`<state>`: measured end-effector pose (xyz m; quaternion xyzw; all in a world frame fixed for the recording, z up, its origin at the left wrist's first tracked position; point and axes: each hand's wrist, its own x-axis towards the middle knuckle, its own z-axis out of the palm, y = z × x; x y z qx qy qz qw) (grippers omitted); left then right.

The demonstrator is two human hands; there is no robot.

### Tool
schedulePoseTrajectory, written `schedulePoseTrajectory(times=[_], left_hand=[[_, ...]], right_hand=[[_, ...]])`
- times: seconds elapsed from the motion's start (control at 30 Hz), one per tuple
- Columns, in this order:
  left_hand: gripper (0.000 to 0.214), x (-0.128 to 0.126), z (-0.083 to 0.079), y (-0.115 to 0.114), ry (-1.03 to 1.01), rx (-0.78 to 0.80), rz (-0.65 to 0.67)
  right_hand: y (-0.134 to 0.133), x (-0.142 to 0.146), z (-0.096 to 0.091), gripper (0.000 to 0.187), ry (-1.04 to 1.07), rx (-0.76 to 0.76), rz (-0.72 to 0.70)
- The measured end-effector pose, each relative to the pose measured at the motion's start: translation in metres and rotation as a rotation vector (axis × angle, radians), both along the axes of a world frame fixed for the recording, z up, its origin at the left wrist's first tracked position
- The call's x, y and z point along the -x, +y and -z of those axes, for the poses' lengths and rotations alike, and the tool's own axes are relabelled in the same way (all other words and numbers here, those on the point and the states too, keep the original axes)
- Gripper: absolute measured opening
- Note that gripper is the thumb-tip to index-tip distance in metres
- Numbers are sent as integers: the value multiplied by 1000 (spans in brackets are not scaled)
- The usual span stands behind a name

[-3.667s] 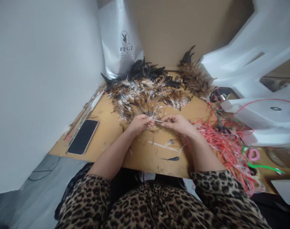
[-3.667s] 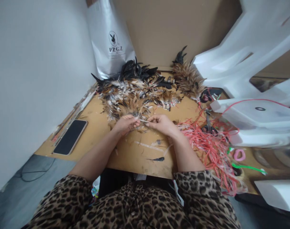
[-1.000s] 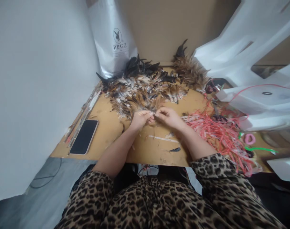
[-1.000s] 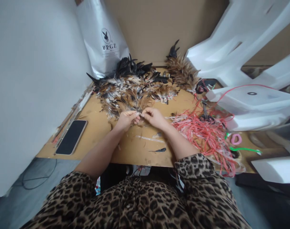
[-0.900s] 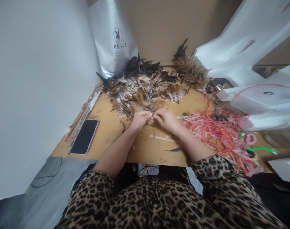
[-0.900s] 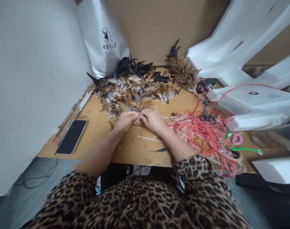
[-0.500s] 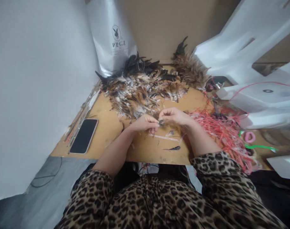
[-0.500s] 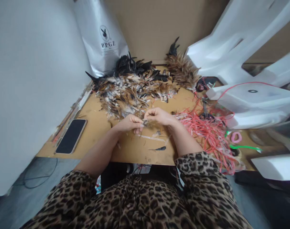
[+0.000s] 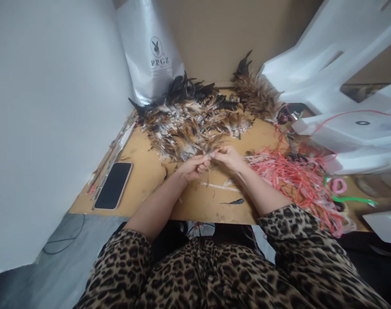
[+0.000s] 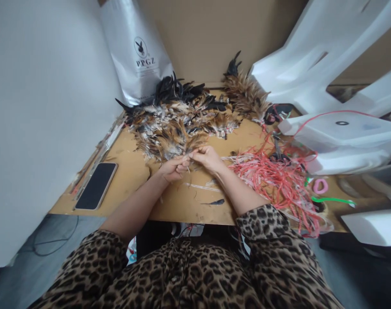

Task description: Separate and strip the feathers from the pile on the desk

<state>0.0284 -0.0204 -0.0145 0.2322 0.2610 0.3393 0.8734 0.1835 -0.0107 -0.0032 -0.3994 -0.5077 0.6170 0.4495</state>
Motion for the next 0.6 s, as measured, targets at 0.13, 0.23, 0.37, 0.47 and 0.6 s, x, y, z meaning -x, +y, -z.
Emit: schedulePoseTrajectory(times=[0.13,0.23,0.37,0.47,0.6], left_hand=[[4,2,1,1,-39,79,47],[4,1,4,4,5,43,58],[15,4,3,6,253,-180,13],[25,8,-2,6,542,-400,-43],[31,14,-6,6,693,-546,-47]], right_hand=[[0,1,-3,26,-46,-24,-9],[-1,0,-8,26,-150,-90,6],[2,-7,-11,23,-333,-150,77],[5,-11,-11,21,-407,-137,119],[7,-11,-7,19,-447,-95,96]])
